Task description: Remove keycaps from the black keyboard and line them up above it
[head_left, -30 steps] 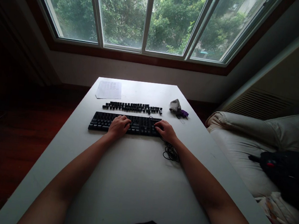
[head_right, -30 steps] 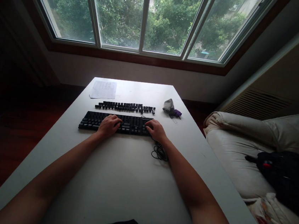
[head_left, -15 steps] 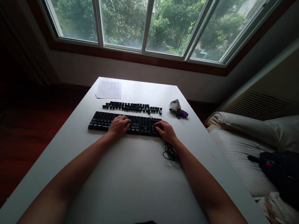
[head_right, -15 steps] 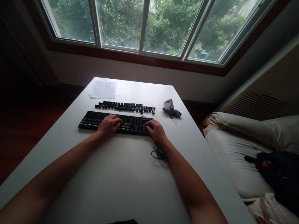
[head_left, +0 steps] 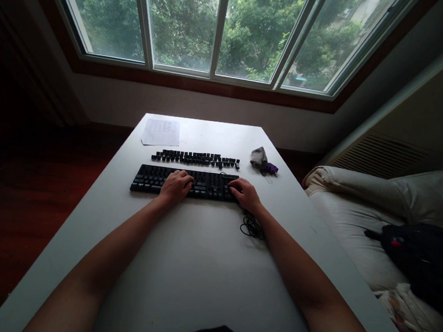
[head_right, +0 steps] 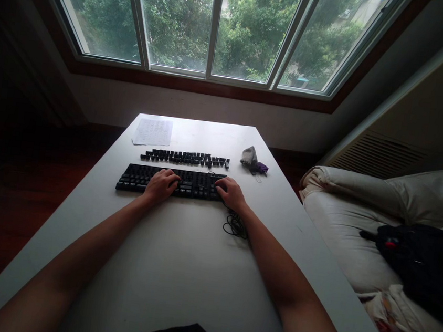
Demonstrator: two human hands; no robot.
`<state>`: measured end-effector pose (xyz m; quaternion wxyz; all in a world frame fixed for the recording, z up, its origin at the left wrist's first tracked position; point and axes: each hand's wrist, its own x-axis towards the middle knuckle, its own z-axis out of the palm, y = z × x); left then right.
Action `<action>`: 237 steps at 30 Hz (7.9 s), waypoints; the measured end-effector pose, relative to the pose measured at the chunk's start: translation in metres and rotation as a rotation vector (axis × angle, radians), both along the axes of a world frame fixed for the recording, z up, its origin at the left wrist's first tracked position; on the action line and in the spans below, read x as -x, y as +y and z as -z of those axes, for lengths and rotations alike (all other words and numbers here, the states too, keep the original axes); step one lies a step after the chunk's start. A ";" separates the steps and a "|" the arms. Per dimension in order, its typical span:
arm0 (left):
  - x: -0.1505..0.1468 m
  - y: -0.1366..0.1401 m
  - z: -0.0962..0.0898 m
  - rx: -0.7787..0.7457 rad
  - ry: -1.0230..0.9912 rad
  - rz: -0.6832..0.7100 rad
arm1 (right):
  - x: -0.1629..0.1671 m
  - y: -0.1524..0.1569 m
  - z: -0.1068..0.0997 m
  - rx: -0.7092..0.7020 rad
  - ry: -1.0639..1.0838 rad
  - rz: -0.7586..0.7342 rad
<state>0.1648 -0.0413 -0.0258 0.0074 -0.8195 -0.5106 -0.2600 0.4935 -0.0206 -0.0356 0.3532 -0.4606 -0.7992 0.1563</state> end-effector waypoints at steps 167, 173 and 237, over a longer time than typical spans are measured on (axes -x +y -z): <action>-0.001 -0.001 -0.001 0.015 -0.030 -0.002 | 0.002 -0.003 -0.001 0.020 -0.005 0.012; -0.001 0.000 -0.001 0.013 -0.014 0.003 | 0.002 -0.004 -0.003 0.010 -0.008 0.002; -0.001 0.001 0.002 -0.010 -0.010 0.000 | -0.001 -0.002 0.004 -0.013 0.008 -0.004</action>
